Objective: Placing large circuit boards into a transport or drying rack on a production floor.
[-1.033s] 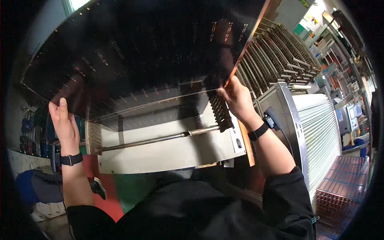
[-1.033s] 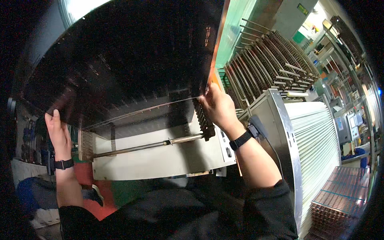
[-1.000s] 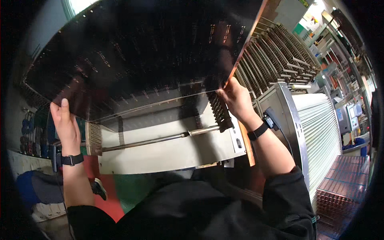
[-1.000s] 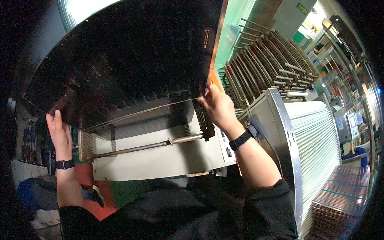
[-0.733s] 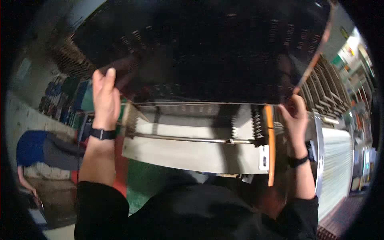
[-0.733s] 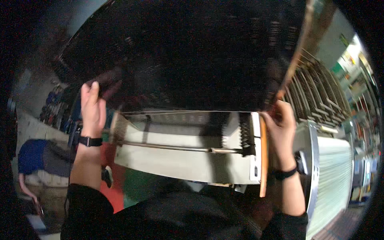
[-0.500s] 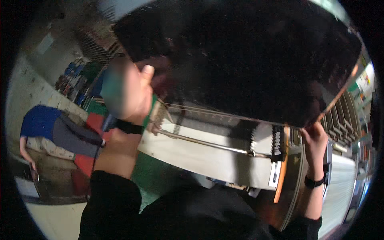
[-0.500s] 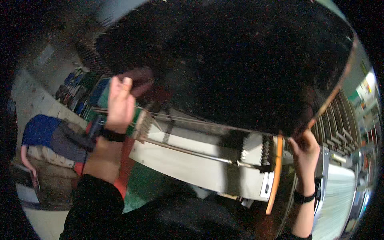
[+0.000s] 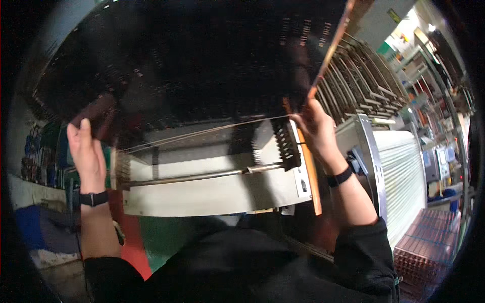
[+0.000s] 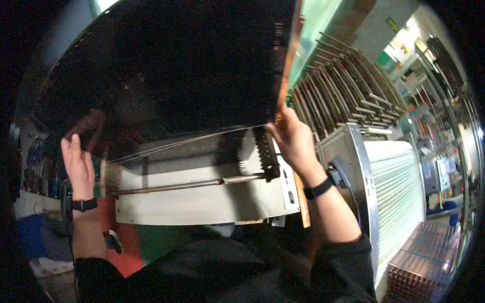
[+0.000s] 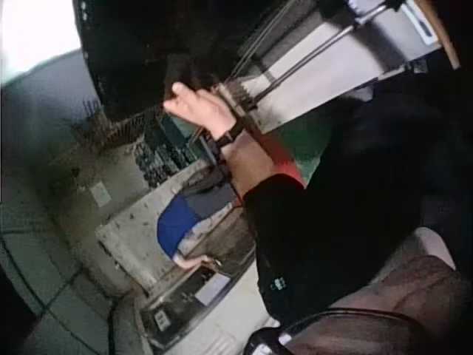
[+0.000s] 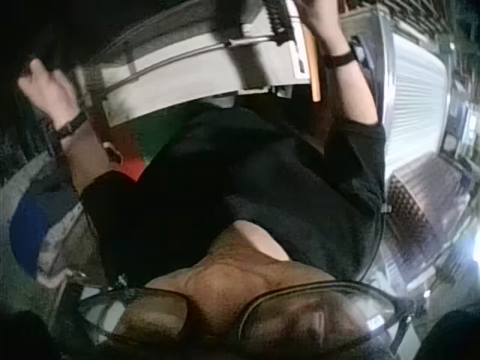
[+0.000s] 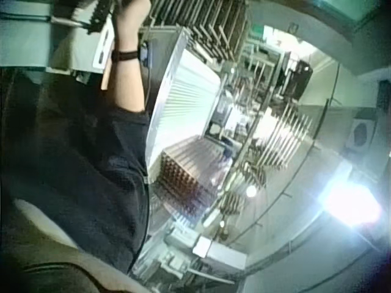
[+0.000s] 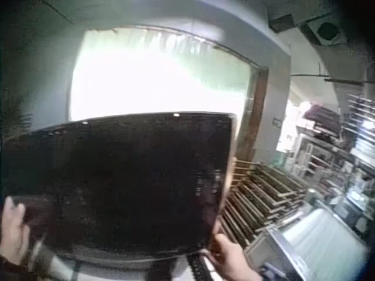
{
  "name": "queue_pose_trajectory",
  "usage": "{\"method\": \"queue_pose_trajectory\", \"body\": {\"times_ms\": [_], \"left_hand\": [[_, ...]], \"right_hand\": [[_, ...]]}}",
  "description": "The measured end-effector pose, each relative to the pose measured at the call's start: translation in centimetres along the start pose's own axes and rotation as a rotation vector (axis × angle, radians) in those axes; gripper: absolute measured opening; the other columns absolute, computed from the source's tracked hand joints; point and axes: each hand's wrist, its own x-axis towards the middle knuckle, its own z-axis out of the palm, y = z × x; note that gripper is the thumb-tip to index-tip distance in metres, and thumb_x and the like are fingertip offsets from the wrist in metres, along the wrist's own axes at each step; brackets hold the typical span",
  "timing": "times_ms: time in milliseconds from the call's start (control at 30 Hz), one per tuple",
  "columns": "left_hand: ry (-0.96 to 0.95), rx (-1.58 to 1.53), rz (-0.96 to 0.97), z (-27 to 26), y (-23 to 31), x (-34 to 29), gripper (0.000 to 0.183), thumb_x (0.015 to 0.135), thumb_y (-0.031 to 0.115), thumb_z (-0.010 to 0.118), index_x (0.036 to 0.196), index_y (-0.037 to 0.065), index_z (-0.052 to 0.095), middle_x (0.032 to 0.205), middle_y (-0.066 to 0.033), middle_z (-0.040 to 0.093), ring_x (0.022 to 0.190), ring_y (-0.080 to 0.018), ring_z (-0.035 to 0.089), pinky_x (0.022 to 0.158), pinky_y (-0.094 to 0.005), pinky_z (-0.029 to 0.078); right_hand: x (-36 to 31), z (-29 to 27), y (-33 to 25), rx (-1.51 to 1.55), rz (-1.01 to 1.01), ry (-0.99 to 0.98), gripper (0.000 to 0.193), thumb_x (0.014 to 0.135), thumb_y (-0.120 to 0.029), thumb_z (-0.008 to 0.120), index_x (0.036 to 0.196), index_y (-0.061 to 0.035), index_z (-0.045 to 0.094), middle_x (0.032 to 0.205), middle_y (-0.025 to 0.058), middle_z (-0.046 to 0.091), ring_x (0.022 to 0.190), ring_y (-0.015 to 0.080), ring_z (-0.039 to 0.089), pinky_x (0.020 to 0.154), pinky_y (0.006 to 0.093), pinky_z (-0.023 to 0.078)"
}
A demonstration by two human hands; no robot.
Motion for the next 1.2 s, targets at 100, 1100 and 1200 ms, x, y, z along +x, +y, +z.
{"method": "queue_pose_trajectory", "body": {"times_ms": [100, 1100, 1200], "left_hand": [[-0.038, -0.016, -0.021, 0.2, -1.5, 0.8, 0.025, 0.103, 0.020, 0.054, 0.118, 0.001, 0.051, 0.125, -0.0150, 0.060, 0.117, -0.0238, 0.059, 0.106, -0.0399, 0.046], [0.026, 0.095, -0.006, -0.3, -0.1, -0.3, 0.019, 0.102, 0.016, 0.056, 0.116, 0.005, 0.052, 0.119, -0.0102, 0.061, 0.110, -0.0187, 0.061, 0.098, -0.0348, 0.050], [-0.022, 0.028, -0.013, 0.0, 1.2, -1.0, 0.020, 0.103, 0.017, 0.052, 0.118, 0.002, 0.051, 0.122, -0.0126, 0.061, 0.114, -0.0217, 0.060, 0.102, -0.0386, 0.050]], "right_hand": [[-0.4, -0.3, 0.1, 0.013, -0.029, 0.028, 0.050, 0.090, -0.013, 0.070, 0.135, -0.0087, 0.051, 0.087, 0.0194, 0.068, 0.080, 0.0340, 0.070, 0.070, 0.0388, 0.054], [-2.6, -2.6, -2.1, -0.144, -0.026, 0.049, 0.026, 0.082, -0.011, 0.081, 0.092, 0.0009, 0.060, 0.076, 0.0071, 0.058, 0.070, 0.0110, 0.054, 0.063, 0.0270, 0.047], [-2.2, -1.7, -2.0, -0.062, 0.084, -0.023, 0.026, 0.087, -0.011, 0.076, 0.105, -0.0010, 0.060, 0.085, 0.0095, 0.069, 0.075, 0.0111, 0.063, 0.067, 0.0288, 0.052]]}}
